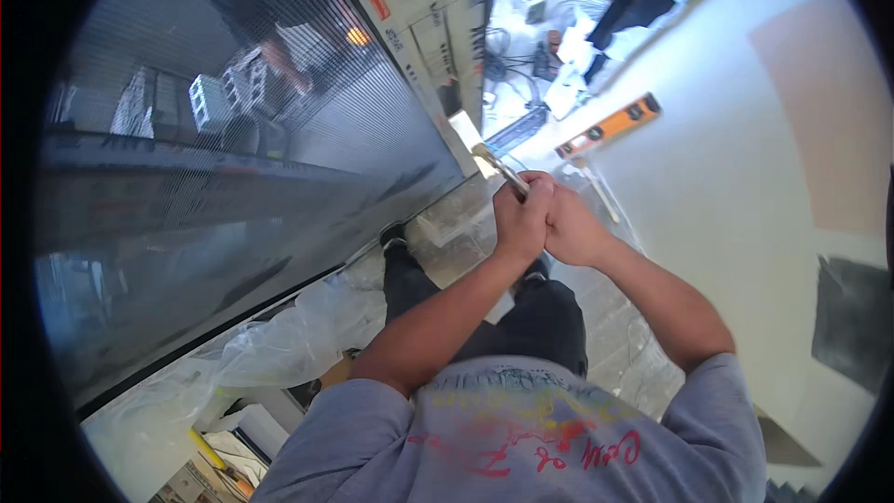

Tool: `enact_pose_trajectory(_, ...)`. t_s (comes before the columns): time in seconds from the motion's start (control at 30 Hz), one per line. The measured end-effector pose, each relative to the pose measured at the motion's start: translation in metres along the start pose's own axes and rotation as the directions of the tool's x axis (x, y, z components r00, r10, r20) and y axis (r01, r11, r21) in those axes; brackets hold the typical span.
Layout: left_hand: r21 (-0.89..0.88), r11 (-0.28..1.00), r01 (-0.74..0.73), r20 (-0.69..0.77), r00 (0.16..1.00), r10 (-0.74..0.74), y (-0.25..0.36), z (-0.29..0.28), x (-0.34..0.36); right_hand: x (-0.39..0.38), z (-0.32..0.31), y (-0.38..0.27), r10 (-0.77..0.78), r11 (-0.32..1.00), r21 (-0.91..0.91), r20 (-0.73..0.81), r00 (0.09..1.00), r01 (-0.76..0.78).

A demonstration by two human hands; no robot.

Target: Measure and align an aluminum window frame using levels and securing it with a drill.

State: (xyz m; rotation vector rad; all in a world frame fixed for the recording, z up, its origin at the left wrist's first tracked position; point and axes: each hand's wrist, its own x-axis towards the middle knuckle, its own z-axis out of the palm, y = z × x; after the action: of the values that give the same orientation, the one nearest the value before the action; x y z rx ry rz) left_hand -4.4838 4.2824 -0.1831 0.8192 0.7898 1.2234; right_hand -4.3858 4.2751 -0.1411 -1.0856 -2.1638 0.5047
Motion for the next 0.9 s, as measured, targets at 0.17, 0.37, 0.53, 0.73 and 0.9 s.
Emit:
enact_pose_trajectory(0.17, -0.430, 0.687, 0.586, 0.088, 0.784, -0.614, 0.163, 0.028, -0.031, 0.102, -0.094, -0.161, 0.794, 0.283, 0.026, 0.554, 0.250, -0.959)
enact_pose_trajectory(0.37, -0.458, 0.657, 0.599, 0.178, 0.786, -0.593, 0.150, 0.032, -0.013, 0.125, -0.104, -0.157, 0.823, 0.411, -0.377, 0.545, 0.160, -0.830)
enact_pose_trajectory(0.53, -0.077, 0.994, -0.080, 0.031, 0.996, 0.082, 0.009, -0.002, 0.015, 0.011, -0.002, 0.011, 0.015, 0.998, -0.063, 0.147, 0.989, -0.006)
enact_pose_trajectory(0.73, 0.419, 0.902, 0.101, -0.007, 0.994, -0.108, -0.050, -0.021, 0.010, -0.035, 0.021, 0.033, 0.484, 0.844, 0.115, 0.258, 0.836, -0.524)
enact_pose_trajectory(0.9, 0.142, 0.851, 0.506, 0.237, 0.817, -0.525, 0.023, 0.076, -0.137, -0.141, -0.092, -0.118, 0.628, 0.708, 0.168, 0.295, 0.720, -0.686)
